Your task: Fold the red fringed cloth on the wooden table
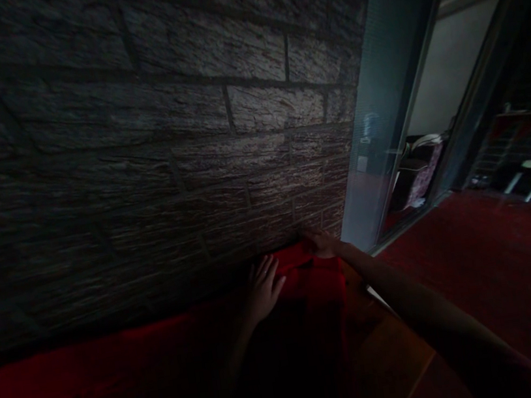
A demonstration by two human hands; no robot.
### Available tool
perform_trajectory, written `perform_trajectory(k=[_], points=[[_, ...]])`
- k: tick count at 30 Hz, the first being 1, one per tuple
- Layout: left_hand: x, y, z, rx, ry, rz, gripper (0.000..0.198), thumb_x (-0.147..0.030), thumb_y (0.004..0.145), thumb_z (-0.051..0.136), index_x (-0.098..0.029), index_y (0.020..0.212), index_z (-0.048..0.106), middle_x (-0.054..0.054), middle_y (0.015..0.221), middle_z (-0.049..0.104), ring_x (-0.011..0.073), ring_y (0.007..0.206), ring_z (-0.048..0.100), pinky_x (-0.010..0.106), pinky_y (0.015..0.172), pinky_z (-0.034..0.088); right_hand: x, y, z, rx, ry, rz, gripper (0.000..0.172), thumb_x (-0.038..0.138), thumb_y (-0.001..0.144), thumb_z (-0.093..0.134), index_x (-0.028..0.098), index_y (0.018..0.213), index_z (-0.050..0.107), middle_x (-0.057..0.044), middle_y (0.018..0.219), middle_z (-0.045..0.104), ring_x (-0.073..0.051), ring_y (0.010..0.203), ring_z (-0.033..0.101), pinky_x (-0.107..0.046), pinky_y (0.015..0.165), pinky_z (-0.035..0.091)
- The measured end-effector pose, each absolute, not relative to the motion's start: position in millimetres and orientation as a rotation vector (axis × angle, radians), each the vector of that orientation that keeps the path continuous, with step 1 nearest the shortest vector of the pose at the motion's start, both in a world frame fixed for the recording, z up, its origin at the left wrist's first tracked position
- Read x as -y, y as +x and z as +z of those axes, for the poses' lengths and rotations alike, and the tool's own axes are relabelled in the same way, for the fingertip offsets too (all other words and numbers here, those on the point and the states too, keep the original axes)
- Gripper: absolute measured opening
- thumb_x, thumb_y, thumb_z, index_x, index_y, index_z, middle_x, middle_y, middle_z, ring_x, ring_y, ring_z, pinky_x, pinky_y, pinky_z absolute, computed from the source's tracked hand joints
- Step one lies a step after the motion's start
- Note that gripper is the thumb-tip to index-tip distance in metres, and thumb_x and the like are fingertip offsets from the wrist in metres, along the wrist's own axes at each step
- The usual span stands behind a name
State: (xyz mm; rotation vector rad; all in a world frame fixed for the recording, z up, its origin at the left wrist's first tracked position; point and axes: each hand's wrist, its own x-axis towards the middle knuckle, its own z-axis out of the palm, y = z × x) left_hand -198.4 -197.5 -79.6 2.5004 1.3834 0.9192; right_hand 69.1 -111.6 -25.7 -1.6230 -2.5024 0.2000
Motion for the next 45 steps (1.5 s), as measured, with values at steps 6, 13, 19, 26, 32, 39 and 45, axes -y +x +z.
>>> perform_trajectory(k=[6, 13, 19, 26, 32, 39, 45], points=[[194, -202, -86, -1.332, 2.509, 0.897, 0.053, -0.042, 0.098, 0.043, -0.017, 0.145, 0.047, 0.012, 0.156, 0.036, 0.0246, 0.148, 0.025, 0.046, 0.123, 0.012, 125, 46, -18, 2.842, -1.298, 0.266, 0.094, 0.033, 0.075, 0.074, 0.019, 0.155, 0.027, -0.014, 0.161, 0.017, -0.031, 0.149, 0.018, -0.044, 0.121, 0.02], [195, -201, -91, -1.32, 2.47, 0.932, 0.053, -0.043, 0.096, 0.048, -0.018, 0.142, 0.05, 0.013, 0.155, 0.038, 0.027, 0.147, 0.028, 0.047, 0.122, 0.014, 126, 37, -41, 2.846, -1.241, 0.091, 0.068, 0.022, 0.088, 0.059, 0.017, 0.152, 0.035, -0.015, 0.157, 0.03, -0.029, 0.142, 0.035, -0.042, 0.117, 0.032], [188, -202, -98, -1.344, 2.584, 0.974, 0.048, -0.042, 0.098, 0.044, -0.017, 0.139, 0.054, 0.013, 0.151, 0.044, 0.0278, 0.144, 0.034, 0.05, 0.12, 0.025, 123, 53, -45, 2.871, -1.086, -0.079, 0.065, 0.04, 0.095, 0.054, 0.017, 0.153, 0.035, -0.016, 0.154, 0.036, -0.028, 0.138, 0.043, -0.042, 0.113, 0.039], [184, -204, -107, -1.35, 2.734, 1.108, 0.045, -0.038, 0.1, 0.043, -0.017, 0.138, 0.054, 0.012, 0.147, 0.05, 0.0268, 0.14, 0.042, 0.049, 0.115, 0.038, 123, 49, -45, 2.874, -0.984, -0.207, 0.06, 0.033, 0.094, 0.055, 0.018, 0.15, 0.04, -0.013, 0.152, 0.041, -0.025, 0.136, 0.045, -0.04, 0.111, 0.041], [183, -203, -108, -1.359, 2.785, 1.143, 0.044, -0.036, 0.1, 0.043, -0.013, 0.135, 0.057, 0.014, 0.145, 0.052, 0.0287, 0.137, 0.046, 0.05, 0.112, 0.041, 128, 36, -40, 2.906, -0.92, -0.228, 0.051, 0.022, 0.095, 0.05, 0.02, 0.146, 0.046, -0.012, 0.145, 0.05, -0.025, 0.133, 0.048, -0.038, 0.109, 0.044], [178, -203, -108, -1.338, 2.797, 1.294, 0.036, -0.028, 0.1, 0.042, -0.016, 0.125, 0.065, 0.012, 0.136, 0.061, 0.0272, 0.128, 0.055, 0.048, 0.107, 0.047, 128, 35, -43, 2.889, -0.924, -0.281, 0.059, 0.013, 0.088, 0.055, 0.018, 0.146, 0.045, -0.012, 0.146, 0.049, -0.026, 0.13, 0.051, -0.038, 0.108, 0.045], [174, -205, -107, -1.339, 2.798, 1.317, 0.032, -0.021, 0.096, 0.049, -0.017, 0.124, 0.066, 0.011, 0.128, 0.066, 0.0265, 0.121, 0.061, 0.046, 0.103, 0.051, 126, 33, -47, 2.916, -0.891, -0.365, 0.054, 0.013, 0.093, 0.047, 0.02, 0.146, 0.045, -0.01, 0.147, 0.048, -0.023, 0.134, 0.048, -0.037, 0.109, 0.043]])
